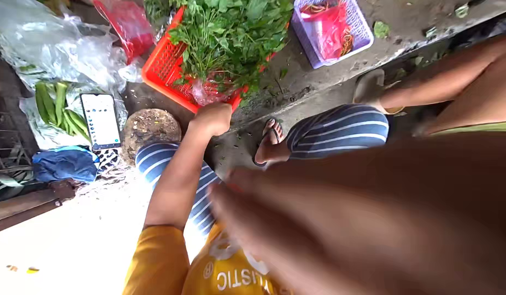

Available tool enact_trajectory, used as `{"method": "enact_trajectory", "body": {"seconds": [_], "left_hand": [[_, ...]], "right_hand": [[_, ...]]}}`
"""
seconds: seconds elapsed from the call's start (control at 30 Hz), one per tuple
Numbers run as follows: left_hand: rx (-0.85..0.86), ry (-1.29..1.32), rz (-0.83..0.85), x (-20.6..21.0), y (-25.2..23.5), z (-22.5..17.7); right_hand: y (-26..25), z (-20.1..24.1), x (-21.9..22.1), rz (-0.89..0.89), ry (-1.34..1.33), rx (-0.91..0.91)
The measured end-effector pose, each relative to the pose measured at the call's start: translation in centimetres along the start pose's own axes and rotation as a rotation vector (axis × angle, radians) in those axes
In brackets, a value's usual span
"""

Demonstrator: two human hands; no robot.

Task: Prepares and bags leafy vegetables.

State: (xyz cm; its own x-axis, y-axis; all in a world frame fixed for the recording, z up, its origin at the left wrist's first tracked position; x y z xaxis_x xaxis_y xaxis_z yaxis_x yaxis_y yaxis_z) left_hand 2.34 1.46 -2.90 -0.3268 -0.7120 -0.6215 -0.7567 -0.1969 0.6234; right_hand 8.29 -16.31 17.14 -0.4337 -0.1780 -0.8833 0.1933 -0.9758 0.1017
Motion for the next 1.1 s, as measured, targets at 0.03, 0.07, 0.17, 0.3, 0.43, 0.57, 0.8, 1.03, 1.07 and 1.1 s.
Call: {"method": "enact_trajectory", "body": {"seconds": [0.03, 0.07, 0.17, 0.3, 0.43, 0.57, 0.8, 1.03, 1.07, 1.1], "left_hand": [[0.015, 0.011, -0.029, 0.2, 0.3, 0.3], [0.031, 0.020, -0.067, -0.1, 0.5, 0.5], [0.012, 0.045, -0.084, -0.4, 1.3, 0.9], [-0.016, 0.076, -0.141, -0.7, 2.0, 1.1], [-0.021, 0.123, -0.207, -1.1, 3.1, 1.4], [-0.022, 0.188, -0.259, -2.0, 3.4, 1.3], [0.038, 0.207, -0.195, -2.4, 3.2, 0.7], [0.024, 0.197, -0.174, -2.7, 3.4, 0.8], [0.025, 0.195, -0.169, -2.6, 3.3, 0.8], [0.026, 0.188, -0.166, -2.6, 3.2, 0.8]], "right_hand": [[-3.1, -1.9, 0.1, 0.093, 0.002, -0.100], [-5.9, -4.1, 0.4, 0.272, 0.003, -0.067], [-10.8, -15.9, 3.1, 0.466, -0.051, 0.405], [-10.4, -34.1, 2.5, -0.127, 0.009, 0.934], [-10.5, -43.1, 3.9, -0.208, 0.085, 1.078], [-11.7, -47.9, 5.2, -0.134, 0.118, 0.913], [-12.2, -46.8, 7.2, -0.254, -0.761, 1.089], [-11.6, -50.1, 7.8, -0.146, 0.003, 1.234], [-12.0, -50.4, 7.9, -0.140, 0.080, 1.252], [-12.4, -50.4, 7.8, -0.162, 0.113, 1.269]]}}
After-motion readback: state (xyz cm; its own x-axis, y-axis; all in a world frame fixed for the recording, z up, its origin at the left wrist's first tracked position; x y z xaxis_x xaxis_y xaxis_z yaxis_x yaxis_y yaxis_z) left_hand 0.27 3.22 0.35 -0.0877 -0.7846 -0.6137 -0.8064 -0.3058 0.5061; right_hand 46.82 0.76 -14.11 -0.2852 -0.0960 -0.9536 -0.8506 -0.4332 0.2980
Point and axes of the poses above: each hand's wrist, its own y-axis away from the middle knuckle, its own x-axis out of the palm, z = x × y, the point moved 4 cm from there along -y, towards the middle knuckle, and after that the axes turned 15 degrees about x, right-handed, at the moved point
